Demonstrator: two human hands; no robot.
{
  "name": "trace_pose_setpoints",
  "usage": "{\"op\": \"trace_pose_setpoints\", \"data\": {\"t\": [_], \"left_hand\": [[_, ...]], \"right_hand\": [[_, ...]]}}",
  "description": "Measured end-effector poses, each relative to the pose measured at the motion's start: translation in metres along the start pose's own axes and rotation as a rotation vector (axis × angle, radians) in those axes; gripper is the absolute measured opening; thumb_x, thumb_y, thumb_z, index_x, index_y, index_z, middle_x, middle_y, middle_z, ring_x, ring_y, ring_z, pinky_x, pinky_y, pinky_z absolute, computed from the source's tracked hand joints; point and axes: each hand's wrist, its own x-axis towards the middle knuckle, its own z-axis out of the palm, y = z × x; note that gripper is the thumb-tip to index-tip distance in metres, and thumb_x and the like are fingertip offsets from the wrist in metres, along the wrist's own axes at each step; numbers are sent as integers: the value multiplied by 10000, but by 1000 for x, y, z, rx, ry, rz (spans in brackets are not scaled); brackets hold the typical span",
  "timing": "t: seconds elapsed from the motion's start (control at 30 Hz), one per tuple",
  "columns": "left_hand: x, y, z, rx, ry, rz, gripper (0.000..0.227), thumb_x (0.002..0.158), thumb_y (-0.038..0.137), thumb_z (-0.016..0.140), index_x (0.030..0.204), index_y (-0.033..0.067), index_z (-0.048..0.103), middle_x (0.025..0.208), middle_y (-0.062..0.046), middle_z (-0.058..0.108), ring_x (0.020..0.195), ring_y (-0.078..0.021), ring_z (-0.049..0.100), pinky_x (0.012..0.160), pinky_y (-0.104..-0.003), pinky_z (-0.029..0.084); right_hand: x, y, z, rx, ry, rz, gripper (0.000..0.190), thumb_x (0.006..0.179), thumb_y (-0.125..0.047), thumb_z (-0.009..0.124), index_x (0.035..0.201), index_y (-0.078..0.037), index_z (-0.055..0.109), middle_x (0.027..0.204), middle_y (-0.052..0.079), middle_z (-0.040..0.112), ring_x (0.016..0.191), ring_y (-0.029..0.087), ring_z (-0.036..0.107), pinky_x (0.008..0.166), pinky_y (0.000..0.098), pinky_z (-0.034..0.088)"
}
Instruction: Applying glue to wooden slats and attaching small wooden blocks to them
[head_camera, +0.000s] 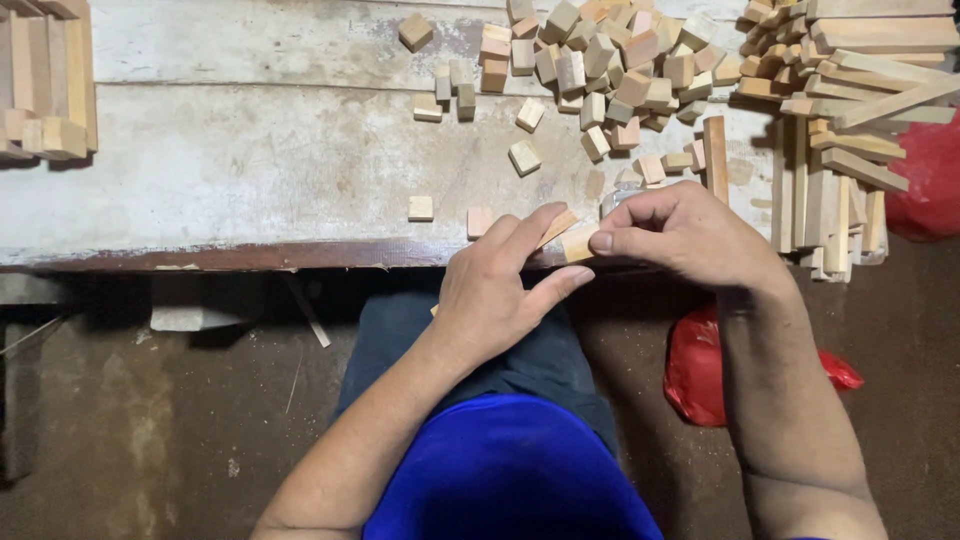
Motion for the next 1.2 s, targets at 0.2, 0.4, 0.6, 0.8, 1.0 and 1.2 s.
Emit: {"op": "trace_pose_setpoints", "data": {"t": [0.2, 0.4, 0.6, 0.8, 1.0, 1.2], "left_hand": [[0, 0, 1, 77, 48, 45, 517, 910, 466, 730, 1324, 174, 626, 813, -58, 588, 716, -318, 695, 624, -426, 571], [-4, -10, 6, 174, 66, 81, 519, 934, 461, 691, 1353, 166, 606, 833, -45, 582, 735, -290, 699, 611, -413, 572], [-7, -8, 6, 228, 74, 128, 544, 929, 469, 702, 1358, 152, 598, 840, -50, 579, 738, -277, 697, 611, -399, 575], [-7, -11, 9, 276, 101, 186, 512, 950, 453, 684, 1335, 125, 608, 818, -45, 559, 709, -260, 679, 582, -372, 564], [-9, -14, 17, 373, 150, 234, 499, 955, 459, 669, 1328, 133, 611, 825, -34, 553, 712, -229, 664, 584, -352, 556], [-10, -11, 17, 403, 176, 271, 486, 960, 451, 663, 1319, 128, 610, 835, -29, 578, 733, -221, 673, 602, -350, 567]], "right_hand": [[-2, 7, 7, 51, 50, -43, 188, 944, -189, 742, 956, -15, 815, 671, 72, 677, 662, 139, 541, 618, 302, 488], [-15, 11, 46, 144, 203, -26, 256, 959, -256, 754, 906, -9, 795, 606, 63, 657, 611, 129, 584, 617, 280, 507], [-15, 19, 55, 137, 272, -14, 280, 951, -313, 765, 837, -59, 792, 540, 46, 615, 574, 107, 550, 580, 258, 476], [-19, 7, 63, 127, 355, -25, 277, 932, -293, 773, 842, -31, 783, 577, 78, 641, 602, 133, 626, 602, 290, 511], [-15, 18, 78, 198, 471, -23, 255, 920, -260, 799, 859, -13, 778, 583, 83, 663, 586, 108, 603, 569, 269, 501], [-15, 13, 90, 313, 553, 4, 257, 910, -256, 794, 805, -24, 759, 549, 81, 637, 552, 105, 578, 538, 247, 480]]}}
